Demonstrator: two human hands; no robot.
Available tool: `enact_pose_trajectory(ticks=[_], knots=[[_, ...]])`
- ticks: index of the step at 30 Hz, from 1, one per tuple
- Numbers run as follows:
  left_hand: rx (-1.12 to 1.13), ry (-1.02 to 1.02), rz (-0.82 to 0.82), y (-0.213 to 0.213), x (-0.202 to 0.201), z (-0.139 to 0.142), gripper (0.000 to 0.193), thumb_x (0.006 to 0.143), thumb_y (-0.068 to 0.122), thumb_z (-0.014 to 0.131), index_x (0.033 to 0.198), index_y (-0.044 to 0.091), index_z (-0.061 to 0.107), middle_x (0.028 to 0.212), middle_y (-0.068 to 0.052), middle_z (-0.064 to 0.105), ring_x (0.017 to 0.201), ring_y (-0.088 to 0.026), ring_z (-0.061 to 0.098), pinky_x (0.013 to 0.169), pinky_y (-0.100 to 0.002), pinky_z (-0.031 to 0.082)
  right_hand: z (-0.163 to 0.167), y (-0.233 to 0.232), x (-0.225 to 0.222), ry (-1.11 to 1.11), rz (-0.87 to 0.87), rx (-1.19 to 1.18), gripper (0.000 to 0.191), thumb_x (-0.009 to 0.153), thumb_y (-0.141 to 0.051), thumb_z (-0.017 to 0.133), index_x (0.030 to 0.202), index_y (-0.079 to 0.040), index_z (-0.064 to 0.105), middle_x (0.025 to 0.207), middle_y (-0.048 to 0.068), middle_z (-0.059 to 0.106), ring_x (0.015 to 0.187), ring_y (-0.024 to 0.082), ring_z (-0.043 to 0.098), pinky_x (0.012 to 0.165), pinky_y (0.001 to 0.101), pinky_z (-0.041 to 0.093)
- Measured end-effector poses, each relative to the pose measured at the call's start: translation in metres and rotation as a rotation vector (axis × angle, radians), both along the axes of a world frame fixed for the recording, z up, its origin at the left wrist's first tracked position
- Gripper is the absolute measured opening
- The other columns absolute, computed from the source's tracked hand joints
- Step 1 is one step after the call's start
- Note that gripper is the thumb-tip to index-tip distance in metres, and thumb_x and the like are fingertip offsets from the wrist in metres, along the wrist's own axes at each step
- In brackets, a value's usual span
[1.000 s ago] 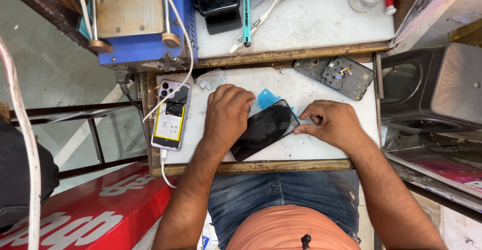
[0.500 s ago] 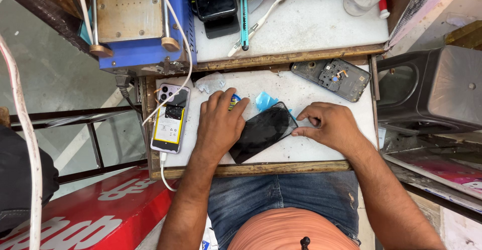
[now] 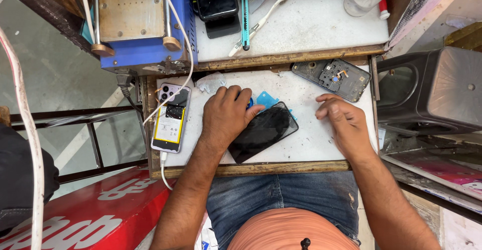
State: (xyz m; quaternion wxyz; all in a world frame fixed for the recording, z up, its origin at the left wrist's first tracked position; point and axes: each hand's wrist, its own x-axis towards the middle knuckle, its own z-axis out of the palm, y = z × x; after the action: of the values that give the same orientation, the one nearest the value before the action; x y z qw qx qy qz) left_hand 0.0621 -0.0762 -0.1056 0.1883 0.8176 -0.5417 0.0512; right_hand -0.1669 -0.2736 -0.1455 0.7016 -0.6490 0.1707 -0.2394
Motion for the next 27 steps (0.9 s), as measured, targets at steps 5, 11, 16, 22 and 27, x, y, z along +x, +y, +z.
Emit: enact_pose_trajectory(ticks=[5,11,16,22,27], knots=[[-0.032,0.083,-0.022,0.004,-0.005,0.006,0.028,0.093,0.032,0.073,0.107,0.008,0.069,0.103,-0.010,0.065,0.095,-0.025,0.065,0.073,-0.038,0.058,-0.007,-0.009,-0.008,-0.396,0.022,0.678,0.037,0.115,-0.033,0.056,0.092,-0.007,0.069,0.086,0.005,0.066,0.096,0.019,0.066,0.101,0.0446,0.056],[-0.090,0.093,-0.063,0.009,-0.005,-0.001,0.025,0.088,0.011,0.068,0.113,0.009,0.067,0.110,-0.008,0.070,0.107,-0.027,0.066,0.084,-0.039,0.061,0.026,-0.014,-0.004,0.307,-0.035,-0.336,0.032,0.106,-0.036,0.060,0.099,-0.007,0.072,0.087,0.006,0.070,0.061,0.015,0.063,0.058,0.0332,0.053],[0.011,0.222,-0.014,0.006,-0.005,-0.002,0.026,0.093,0.019,0.074,0.116,0.008,0.069,0.101,-0.008,0.072,0.101,-0.025,0.068,0.078,-0.040,0.060,0.059,-0.010,0.003,0.803,0.210,-0.961,0.034,0.090,-0.044,0.072,0.098,-0.011,0.078,0.086,0.008,0.075,0.069,0.022,0.068,0.063,0.0394,0.055],[-0.015,0.253,-0.063,0.011,-0.002,0.006,0.025,0.085,0.010,0.074,0.110,0.012,0.074,0.096,-0.007,0.069,0.092,-0.026,0.066,0.075,-0.040,0.058,0.036,-0.023,0.009,0.147,0.365,-0.191,0.033,0.108,-0.031,0.061,0.086,-0.007,0.062,0.119,0.008,0.071,0.093,0.018,0.060,0.076,0.0333,0.050],[-0.138,0.244,-0.184,0.013,0.002,0.001,0.037,0.084,0.000,0.071,0.115,0.018,0.080,0.093,-0.001,0.067,0.094,-0.024,0.062,0.083,-0.038,0.054,0.017,-0.001,0.023,0.280,0.196,-0.040,0.029,0.110,-0.028,0.067,0.116,0.000,0.072,0.098,0.006,0.066,0.085,0.013,0.057,0.076,0.0277,0.050]])
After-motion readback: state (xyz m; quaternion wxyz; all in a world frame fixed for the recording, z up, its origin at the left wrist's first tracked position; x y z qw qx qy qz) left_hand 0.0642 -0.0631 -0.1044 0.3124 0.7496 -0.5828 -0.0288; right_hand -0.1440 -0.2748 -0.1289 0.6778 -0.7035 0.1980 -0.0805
